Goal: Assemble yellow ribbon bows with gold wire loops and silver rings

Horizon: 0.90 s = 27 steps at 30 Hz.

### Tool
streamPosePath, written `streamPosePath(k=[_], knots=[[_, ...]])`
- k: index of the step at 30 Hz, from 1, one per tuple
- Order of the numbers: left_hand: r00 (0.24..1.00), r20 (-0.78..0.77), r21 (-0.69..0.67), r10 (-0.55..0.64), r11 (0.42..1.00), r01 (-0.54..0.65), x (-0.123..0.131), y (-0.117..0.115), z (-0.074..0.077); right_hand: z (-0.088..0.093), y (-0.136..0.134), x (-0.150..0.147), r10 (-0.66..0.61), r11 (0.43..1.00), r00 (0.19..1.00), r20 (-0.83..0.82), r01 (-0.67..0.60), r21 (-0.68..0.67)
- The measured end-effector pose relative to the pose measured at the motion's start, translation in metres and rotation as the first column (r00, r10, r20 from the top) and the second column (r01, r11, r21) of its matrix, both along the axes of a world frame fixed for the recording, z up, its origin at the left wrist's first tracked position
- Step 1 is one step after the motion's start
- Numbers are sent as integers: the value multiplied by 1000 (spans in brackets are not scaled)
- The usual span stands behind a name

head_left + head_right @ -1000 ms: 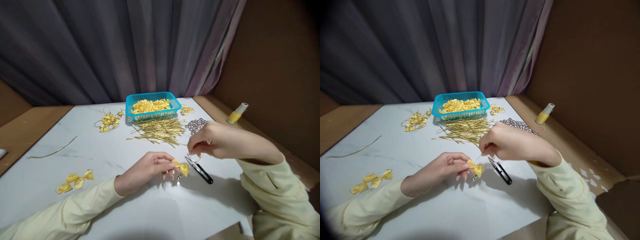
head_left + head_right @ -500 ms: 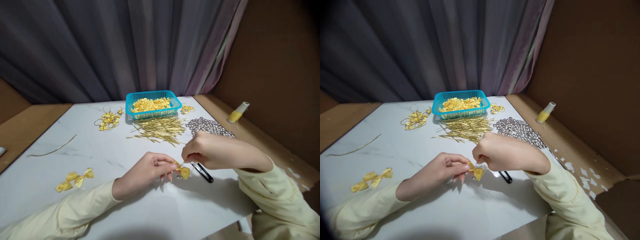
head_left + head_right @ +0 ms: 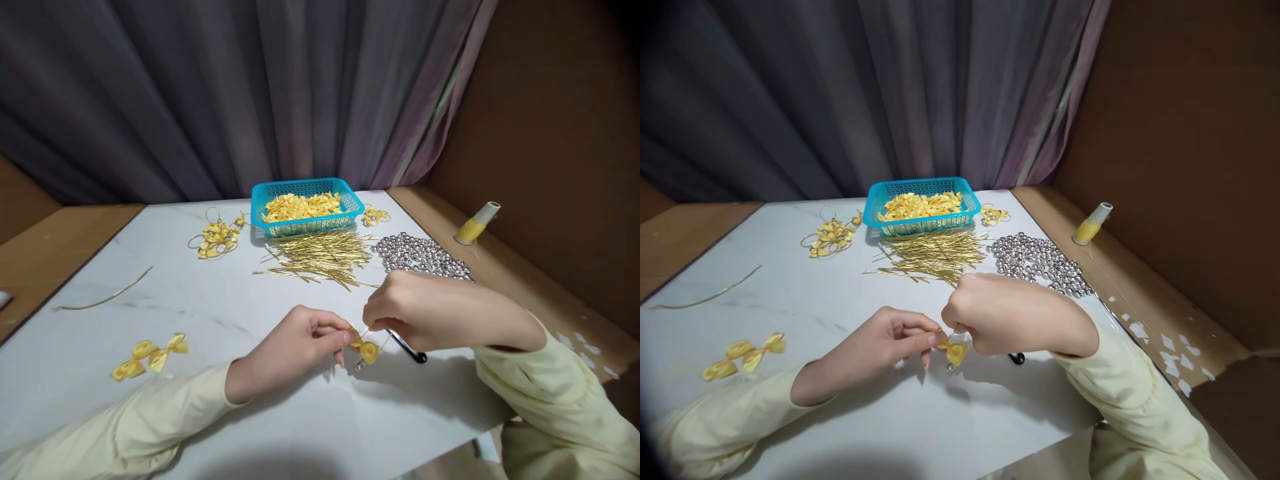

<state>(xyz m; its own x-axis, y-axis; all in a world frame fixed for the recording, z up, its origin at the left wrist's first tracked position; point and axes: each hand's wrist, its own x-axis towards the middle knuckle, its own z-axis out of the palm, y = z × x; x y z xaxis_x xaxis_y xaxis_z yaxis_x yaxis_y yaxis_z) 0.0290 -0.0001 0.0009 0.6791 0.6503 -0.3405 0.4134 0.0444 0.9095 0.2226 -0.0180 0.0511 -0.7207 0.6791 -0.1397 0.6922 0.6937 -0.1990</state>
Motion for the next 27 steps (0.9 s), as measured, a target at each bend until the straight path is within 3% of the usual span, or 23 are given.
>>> streamPosePath(k=[11,27], knots=[[1000,-1,90,-5,996,5,0,-1,0,3,4,2,63,997,997,-55,-66,-49],[1000,14,75,2,997,-3,-1,0,-1,2,9,4,120,991,985,-124,-127,-48]])
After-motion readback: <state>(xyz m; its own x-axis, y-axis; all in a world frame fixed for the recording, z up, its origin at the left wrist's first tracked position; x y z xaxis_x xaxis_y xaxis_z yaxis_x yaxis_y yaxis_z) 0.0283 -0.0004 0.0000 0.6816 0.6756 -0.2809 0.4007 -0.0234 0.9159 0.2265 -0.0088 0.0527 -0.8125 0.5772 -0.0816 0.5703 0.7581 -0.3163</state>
